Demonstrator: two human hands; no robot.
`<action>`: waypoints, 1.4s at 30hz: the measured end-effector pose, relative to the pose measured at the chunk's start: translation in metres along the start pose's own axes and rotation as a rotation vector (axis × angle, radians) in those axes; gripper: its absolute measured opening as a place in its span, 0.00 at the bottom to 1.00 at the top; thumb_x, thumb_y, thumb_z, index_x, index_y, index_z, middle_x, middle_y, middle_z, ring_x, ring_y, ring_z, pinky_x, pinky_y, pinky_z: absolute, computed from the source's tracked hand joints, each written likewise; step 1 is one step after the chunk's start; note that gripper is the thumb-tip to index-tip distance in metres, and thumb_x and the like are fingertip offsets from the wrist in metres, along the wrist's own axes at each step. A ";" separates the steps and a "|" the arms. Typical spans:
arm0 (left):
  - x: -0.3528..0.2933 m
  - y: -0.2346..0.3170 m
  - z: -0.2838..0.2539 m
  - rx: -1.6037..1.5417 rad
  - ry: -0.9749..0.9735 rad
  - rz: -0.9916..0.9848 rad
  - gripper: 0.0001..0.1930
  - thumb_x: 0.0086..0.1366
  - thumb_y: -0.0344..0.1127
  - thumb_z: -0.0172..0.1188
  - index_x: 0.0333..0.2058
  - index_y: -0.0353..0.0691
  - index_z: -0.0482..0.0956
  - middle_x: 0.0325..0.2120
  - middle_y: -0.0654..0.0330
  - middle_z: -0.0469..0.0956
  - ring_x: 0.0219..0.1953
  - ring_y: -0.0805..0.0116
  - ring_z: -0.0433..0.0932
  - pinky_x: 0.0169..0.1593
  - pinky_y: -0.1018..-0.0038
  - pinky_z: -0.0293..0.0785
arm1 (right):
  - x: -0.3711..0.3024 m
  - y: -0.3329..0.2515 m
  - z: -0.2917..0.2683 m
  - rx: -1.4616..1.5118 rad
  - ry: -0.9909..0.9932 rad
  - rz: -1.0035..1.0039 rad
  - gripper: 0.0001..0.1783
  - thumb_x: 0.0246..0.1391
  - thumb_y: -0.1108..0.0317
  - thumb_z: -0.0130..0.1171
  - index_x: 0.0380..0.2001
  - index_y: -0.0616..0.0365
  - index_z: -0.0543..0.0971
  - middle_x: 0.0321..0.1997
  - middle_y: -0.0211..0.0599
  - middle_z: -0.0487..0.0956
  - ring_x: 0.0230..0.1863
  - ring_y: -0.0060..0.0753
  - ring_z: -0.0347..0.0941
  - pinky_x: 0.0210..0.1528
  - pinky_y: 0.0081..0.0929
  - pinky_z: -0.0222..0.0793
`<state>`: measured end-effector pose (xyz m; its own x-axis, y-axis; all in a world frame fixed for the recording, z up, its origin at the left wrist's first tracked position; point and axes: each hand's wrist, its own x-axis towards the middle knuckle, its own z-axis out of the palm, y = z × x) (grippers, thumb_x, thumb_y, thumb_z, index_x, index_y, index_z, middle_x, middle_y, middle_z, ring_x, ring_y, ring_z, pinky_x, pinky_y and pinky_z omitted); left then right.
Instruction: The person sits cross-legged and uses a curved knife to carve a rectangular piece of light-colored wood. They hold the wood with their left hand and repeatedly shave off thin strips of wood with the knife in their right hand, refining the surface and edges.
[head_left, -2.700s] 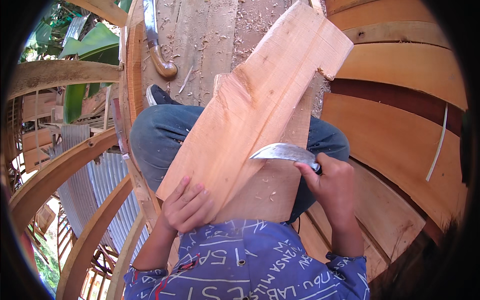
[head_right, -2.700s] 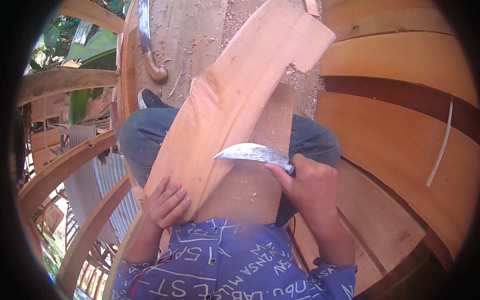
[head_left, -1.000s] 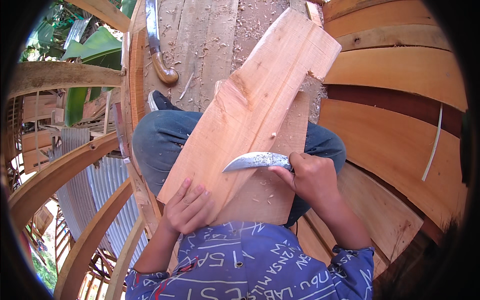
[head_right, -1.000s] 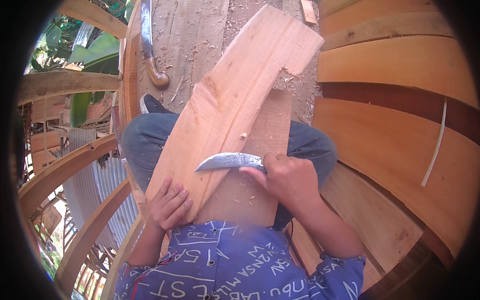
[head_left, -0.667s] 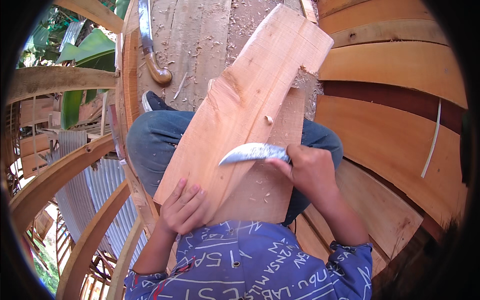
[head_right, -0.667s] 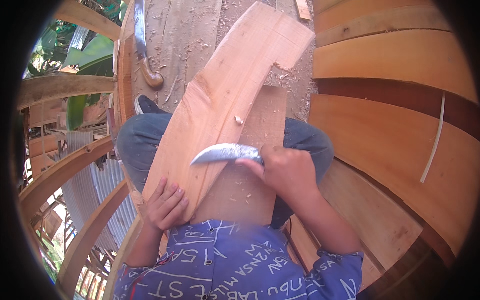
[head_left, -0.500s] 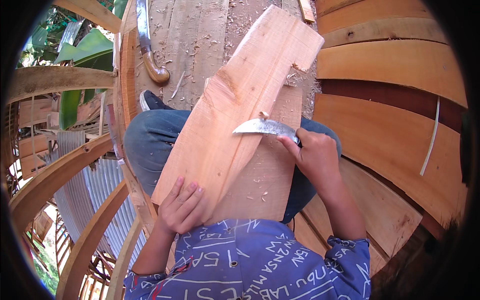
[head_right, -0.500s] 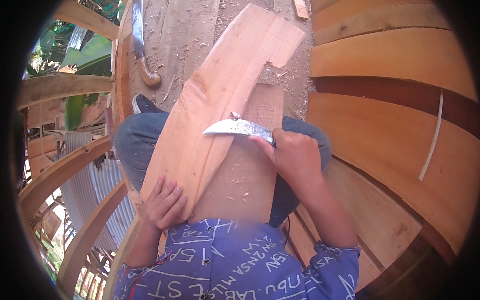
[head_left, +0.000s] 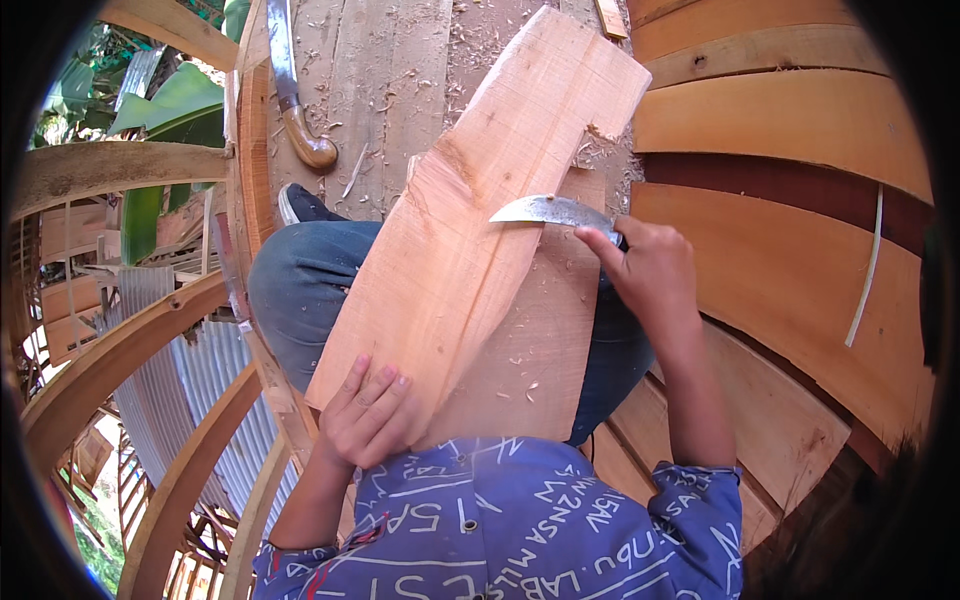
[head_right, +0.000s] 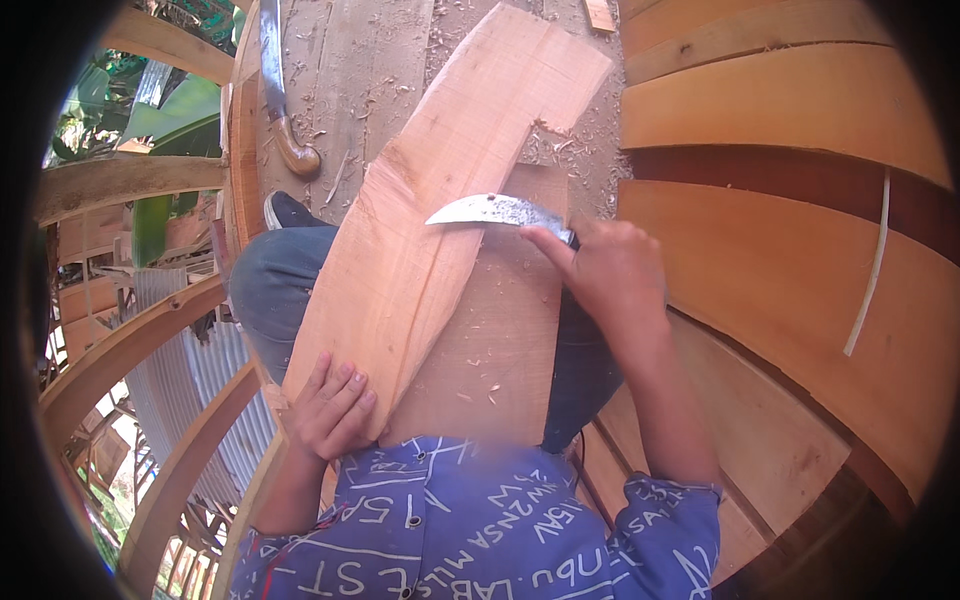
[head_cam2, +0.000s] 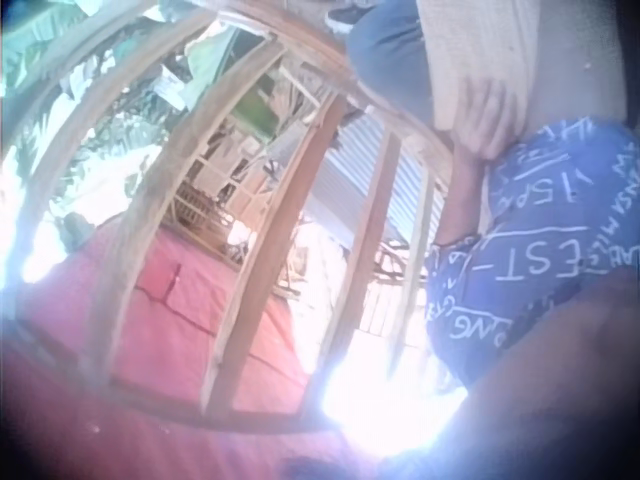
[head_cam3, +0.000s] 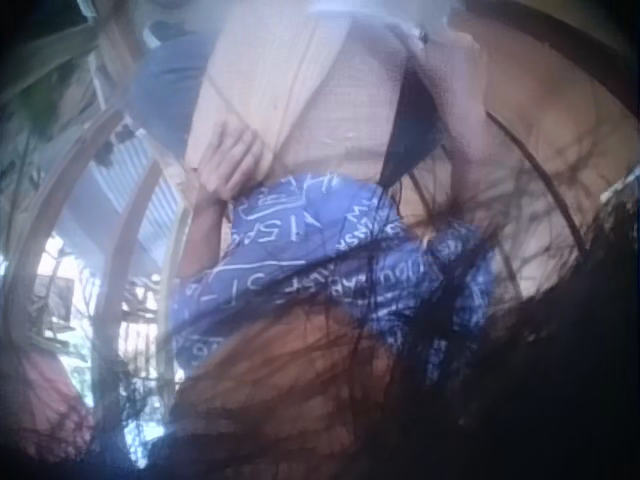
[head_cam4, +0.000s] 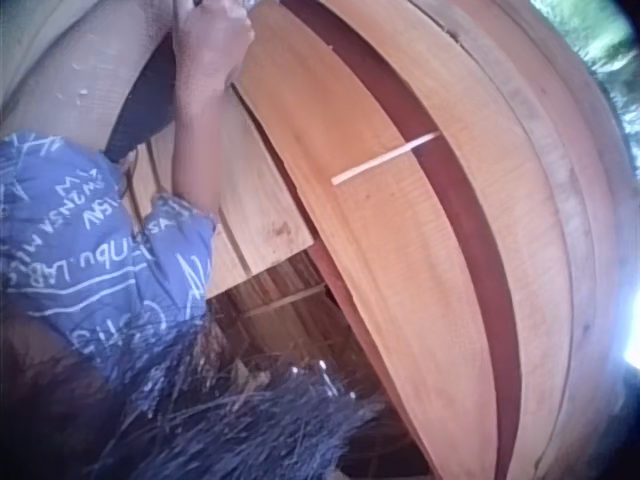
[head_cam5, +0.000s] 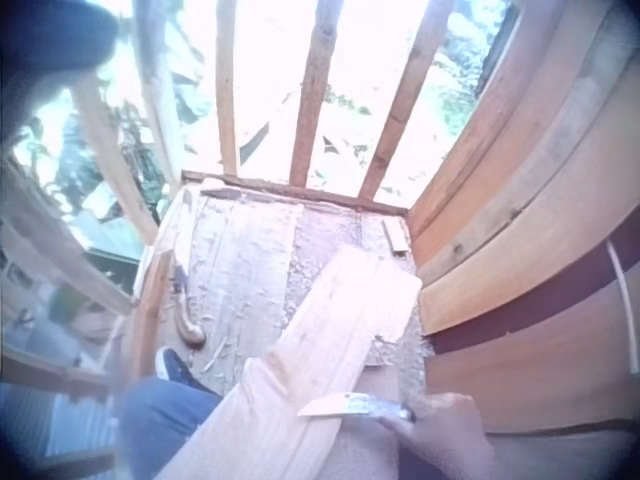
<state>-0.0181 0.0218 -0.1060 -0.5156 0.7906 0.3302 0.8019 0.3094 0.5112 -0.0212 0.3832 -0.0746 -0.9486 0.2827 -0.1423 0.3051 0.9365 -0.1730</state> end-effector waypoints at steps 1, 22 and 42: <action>0.001 0.002 -0.001 0.008 -0.006 -0.009 0.08 0.59 0.29 0.55 0.30 0.38 0.85 0.36 0.54 0.83 0.47 0.54 0.83 0.57 0.48 0.75 | -0.004 0.000 0.005 0.016 -0.003 -0.015 0.33 0.54 0.37 0.59 0.17 0.60 0.78 0.12 0.44 0.73 0.16 0.48 0.74 0.21 0.40 0.69; 0.003 -0.005 0.000 0.009 -0.007 0.027 0.08 0.59 0.30 0.56 0.31 0.38 0.85 0.35 0.53 0.83 0.46 0.54 0.83 0.57 0.48 0.75 | -0.015 -0.006 0.004 0.022 -0.059 -0.264 0.31 0.53 0.38 0.60 0.16 0.57 0.76 0.14 0.44 0.76 0.16 0.43 0.75 0.19 0.34 0.69; 0.002 -0.002 0.002 0.024 0.004 0.018 0.08 0.60 0.29 0.56 0.30 0.39 0.85 0.34 0.53 0.83 0.46 0.53 0.83 0.57 0.46 0.74 | 0.001 0.026 0.021 0.103 0.188 -0.052 0.29 0.52 0.39 0.62 0.16 0.54 0.72 0.14 0.38 0.71 0.16 0.42 0.72 0.19 0.36 0.67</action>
<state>-0.0203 0.0240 -0.1076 -0.5020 0.7943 0.3422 0.8182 0.3079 0.4855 -0.0125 0.4032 -0.1001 -0.9592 0.2778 0.0522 0.2535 0.9273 -0.2755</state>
